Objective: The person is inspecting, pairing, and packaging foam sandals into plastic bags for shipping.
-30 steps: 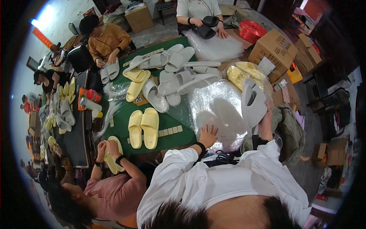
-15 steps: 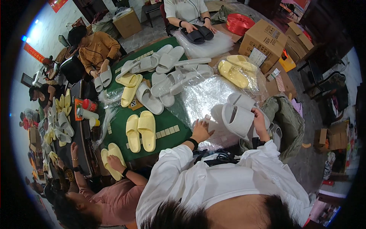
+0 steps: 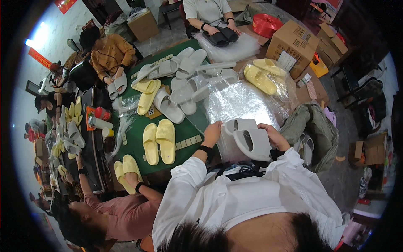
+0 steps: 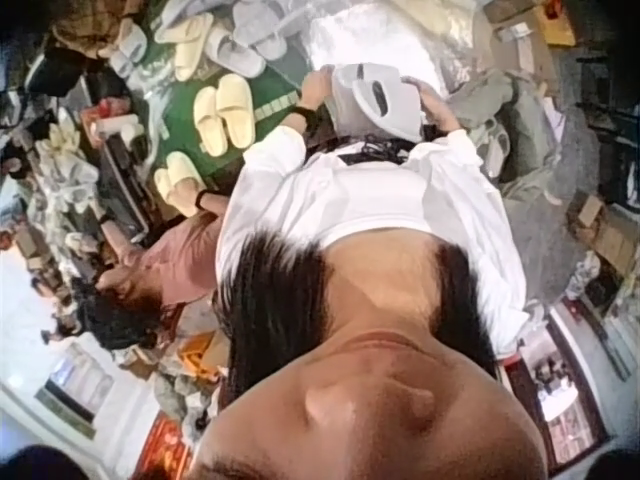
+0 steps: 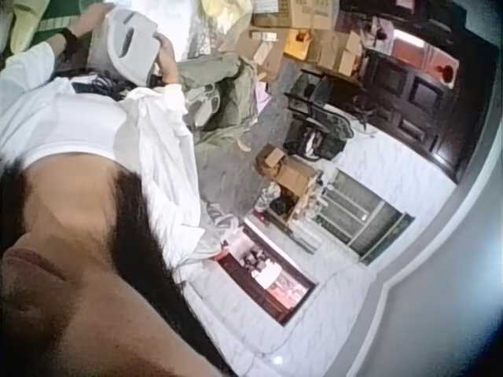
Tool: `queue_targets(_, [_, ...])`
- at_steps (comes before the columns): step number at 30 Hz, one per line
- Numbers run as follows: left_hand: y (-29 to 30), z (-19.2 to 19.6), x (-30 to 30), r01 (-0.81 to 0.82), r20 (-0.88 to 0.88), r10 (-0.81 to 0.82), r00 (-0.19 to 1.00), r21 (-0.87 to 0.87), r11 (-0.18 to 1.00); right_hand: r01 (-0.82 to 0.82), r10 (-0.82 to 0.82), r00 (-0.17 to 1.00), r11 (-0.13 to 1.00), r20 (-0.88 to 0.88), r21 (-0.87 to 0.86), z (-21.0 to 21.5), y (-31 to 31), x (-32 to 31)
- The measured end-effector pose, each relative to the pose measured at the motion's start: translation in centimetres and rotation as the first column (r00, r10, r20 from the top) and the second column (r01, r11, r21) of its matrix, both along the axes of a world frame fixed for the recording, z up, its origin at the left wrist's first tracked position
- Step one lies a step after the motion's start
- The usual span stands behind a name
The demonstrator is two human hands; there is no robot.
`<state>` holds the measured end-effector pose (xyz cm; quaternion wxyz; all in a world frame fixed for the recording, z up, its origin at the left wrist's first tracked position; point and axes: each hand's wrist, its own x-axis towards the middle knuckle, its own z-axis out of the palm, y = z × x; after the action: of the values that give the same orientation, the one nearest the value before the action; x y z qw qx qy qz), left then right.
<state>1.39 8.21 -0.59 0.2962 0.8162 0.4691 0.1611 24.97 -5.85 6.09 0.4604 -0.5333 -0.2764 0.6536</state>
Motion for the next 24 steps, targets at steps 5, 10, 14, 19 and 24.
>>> queue_targets(5, [1.6, 1.7, -1.3, 0.007, 0.241, 0.003, 0.971, -0.04, 0.999, -0.2, 0.195, 0.979, 0.972, 0.055, 0.126, 0.3, 1.6, -1.7])
queue_targets(10, [1.4, 2.8, -2.8, 0.015, 0.35, 0.056, 0.935, -0.196, 0.98, -0.104, 0.072, 0.985, 0.974, 0.158, 0.201, 0.4, 2.6, -3.8])
queue_targets(14, [-0.3, 4.9, -3.1, -0.015, 0.243, 0.034, 0.97, -0.082, 0.997, -0.04, -0.066, 0.933, 0.957, 0.352, 0.286, -2.6, 2.8, -4.1])
queue_targets(19, [-1.9, 6.6, -3.7, -0.008, 0.284, 0.047, 0.958, -0.137, 0.991, -0.012, -0.16, 0.783, 0.962, 0.6, 0.272, -2.0, 2.1, -6.1])
queue_targets(24, [-4.5, 5.9, -3.5, 0.057, 0.146, -0.084, 0.986, 0.182, 0.982, -0.276, -0.289, 0.233, 0.896, 0.929, 0.348, 0.0, 1.8, -9.1])
